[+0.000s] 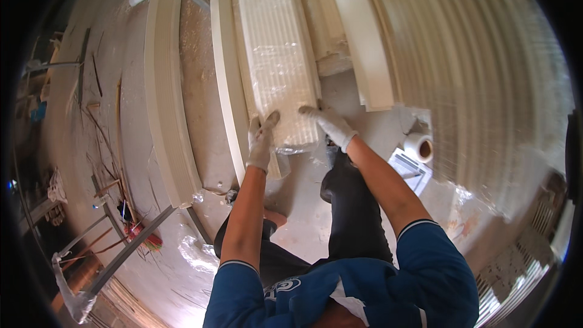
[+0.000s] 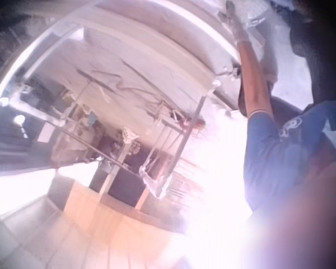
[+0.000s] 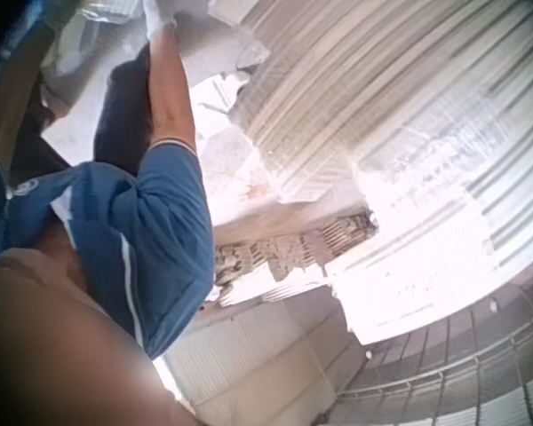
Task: The person repeatedly picks up long, white plastic profiles from a pile and stacks them onto a metal rack. The person handles the profiles one at a time, aligning them with the existing stack.
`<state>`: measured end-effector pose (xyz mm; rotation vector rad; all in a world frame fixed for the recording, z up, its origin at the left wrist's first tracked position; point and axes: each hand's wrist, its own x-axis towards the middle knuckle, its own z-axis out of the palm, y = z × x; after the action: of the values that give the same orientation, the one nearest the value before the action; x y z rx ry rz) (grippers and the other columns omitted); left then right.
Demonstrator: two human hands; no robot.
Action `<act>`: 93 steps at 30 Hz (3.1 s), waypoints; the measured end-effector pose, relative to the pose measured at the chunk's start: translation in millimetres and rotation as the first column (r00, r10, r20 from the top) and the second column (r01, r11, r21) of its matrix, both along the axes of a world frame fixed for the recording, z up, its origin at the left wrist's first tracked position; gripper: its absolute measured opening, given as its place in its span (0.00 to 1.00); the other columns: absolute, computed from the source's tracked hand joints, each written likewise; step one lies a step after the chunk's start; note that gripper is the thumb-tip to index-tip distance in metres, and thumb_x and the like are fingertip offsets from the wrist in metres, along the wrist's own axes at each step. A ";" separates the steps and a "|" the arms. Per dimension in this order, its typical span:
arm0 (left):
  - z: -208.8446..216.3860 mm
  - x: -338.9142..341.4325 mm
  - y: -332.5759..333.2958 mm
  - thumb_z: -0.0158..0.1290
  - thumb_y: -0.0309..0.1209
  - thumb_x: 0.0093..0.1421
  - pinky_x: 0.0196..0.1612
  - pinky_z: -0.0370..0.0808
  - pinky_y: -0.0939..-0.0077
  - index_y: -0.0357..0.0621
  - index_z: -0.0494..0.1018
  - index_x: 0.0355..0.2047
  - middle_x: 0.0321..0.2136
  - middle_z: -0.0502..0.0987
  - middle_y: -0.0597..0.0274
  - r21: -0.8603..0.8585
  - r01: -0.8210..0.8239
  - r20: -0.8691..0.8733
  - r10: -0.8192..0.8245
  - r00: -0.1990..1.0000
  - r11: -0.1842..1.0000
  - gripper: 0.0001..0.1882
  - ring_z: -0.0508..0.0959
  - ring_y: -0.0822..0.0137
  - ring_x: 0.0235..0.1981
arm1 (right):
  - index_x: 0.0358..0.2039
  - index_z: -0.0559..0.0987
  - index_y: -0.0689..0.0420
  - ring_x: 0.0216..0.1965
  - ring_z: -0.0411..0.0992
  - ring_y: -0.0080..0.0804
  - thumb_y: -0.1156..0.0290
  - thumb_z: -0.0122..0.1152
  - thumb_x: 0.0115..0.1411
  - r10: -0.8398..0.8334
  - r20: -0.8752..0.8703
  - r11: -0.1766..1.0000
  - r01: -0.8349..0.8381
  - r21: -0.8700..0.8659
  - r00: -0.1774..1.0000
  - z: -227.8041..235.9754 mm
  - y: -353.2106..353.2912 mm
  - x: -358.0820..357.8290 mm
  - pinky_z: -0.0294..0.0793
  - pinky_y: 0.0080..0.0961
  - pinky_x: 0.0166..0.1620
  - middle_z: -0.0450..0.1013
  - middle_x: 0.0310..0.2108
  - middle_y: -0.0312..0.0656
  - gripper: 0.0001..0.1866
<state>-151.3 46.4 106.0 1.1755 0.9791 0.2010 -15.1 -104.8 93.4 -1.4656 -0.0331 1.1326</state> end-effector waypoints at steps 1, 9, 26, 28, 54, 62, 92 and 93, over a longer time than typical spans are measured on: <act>-13.6 9.3 0.8 0.63 0.48 0.57 0.49 0.72 0.74 0.32 0.70 0.51 0.43 0.78 0.56 0.012 0.000 0.034 -0.001 0.999 1.000 0.33 0.76 0.67 0.45 | 0.53 0.73 0.67 0.48 0.72 0.29 0.56 0.69 0.58 0.025 0.028 0.999 -0.026 0.041 0.999 -18.5 2.0 9.5 0.70 0.24 0.53 0.75 0.47 0.45 0.31; -92.0 67.4 8.6 0.64 0.55 0.53 0.46 0.75 0.74 0.29 0.70 0.51 0.44 0.77 0.53 0.067 0.038 -0.143 -0.028 0.989 0.997 0.40 0.78 0.65 0.43 | 0.55 0.74 0.67 0.50 0.73 0.34 0.51 0.63 0.60 -0.017 0.193 0.997 0.032 -0.075 0.981 -97.7 8.2 66.4 0.70 0.27 0.54 0.76 0.49 0.50 0.33; 15.4 98.4 40.5 0.46 0.72 0.55 0.37 0.74 0.56 0.42 0.79 0.27 0.18 0.77 0.53 0.580 0.682 -0.580 -0.363 0.729 0.444 0.40 0.80 0.53 0.26 | 0.27 0.79 0.64 0.32 0.78 0.55 0.36 0.35 0.66 0.686 0.608 0.709 -0.177 -0.683 0.399 -42.2 3.4 80.4 0.75 0.47 0.41 0.78 0.26 0.56 0.41; 18.9 101.3 48.5 0.48 0.70 0.55 0.41 0.74 0.55 0.42 0.79 0.34 0.24 0.80 0.51 0.621 0.598 -0.470 -0.370 0.801 0.507 0.39 0.81 0.51 0.32 | 0.27 0.80 0.63 0.32 0.78 0.55 0.35 0.35 0.66 0.631 0.644 0.746 -0.111 -0.657 0.432 -46.6 1.7 77.7 0.75 0.47 0.40 0.78 0.26 0.56 0.41; -26.6 -335.9 206.2 0.53 0.34 0.64 0.52 0.75 0.75 0.37 0.76 0.50 0.46 0.81 0.52 0.794 0.016 -0.206 0.243 0.948 0.607 0.18 0.80 0.60 0.48 | 0.36 0.79 0.57 0.30 0.75 0.39 0.58 0.69 0.55 0.317 0.937 0.744 -0.574 -0.343 -0.149 59.9 174.2 -80.4 0.74 0.33 0.35 0.76 0.32 0.46 0.16; -91.8 -480.4 263.3 0.42 0.65 0.62 0.51 0.72 0.65 0.42 0.75 0.52 0.46 0.79 0.46 0.642 -0.139 -0.520 0.561 0.644 0.754 0.39 0.77 0.53 0.48 | 0.38 0.80 0.57 0.29 0.77 0.30 0.57 0.63 0.60 0.811 0.578 0.157 -0.919 -0.363 -0.089 -25.9 310.5 -250.5 0.76 0.28 0.34 0.78 0.27 0.39 0.16; -214.9 -523.6 346.5 0.47 0.61 0.64 0.60 0.66 0.76 0.35 0.67 0.61 0.56 0.74 0.54 -0.068 -0.179 -0.185 0.164 0.969 0.982 0.41 0.74 0.65 0.54 | 0.53 0.74 0.58 0.43 0.76 0.32 0.41 0.54 0.64 0.350 -0.430 0.894 -0.434 -0.112 0.832 -212.2 374.6 -488.0 0.78 0.32 0.47 0.76 0.42 0.40 0.32; -213.2 -525.6 349.0 0.49 0.59 0.64 0.60 0.67 0.75 0.35 0.67 0.60 0.55 0.74 0.55 -0.052 -0.177 -0.240 0.160 0.958 0.983 0.39 0.74 0.65 0.53 | 0.53 0.74 0.56 0.41 0.77 0.31 0.42 0.55 0.64 0.392 -0.450 0.865 -0.488 -0.118 0.802 -200.5 376.5 -472.9 0.78 0.31 0.46 0.76 0.41 0.38 0.31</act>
<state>-676.8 395.5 -107.3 1.0641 1.2874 0.1622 -488.0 271.6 -107.1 -1.4247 0.0547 1.8761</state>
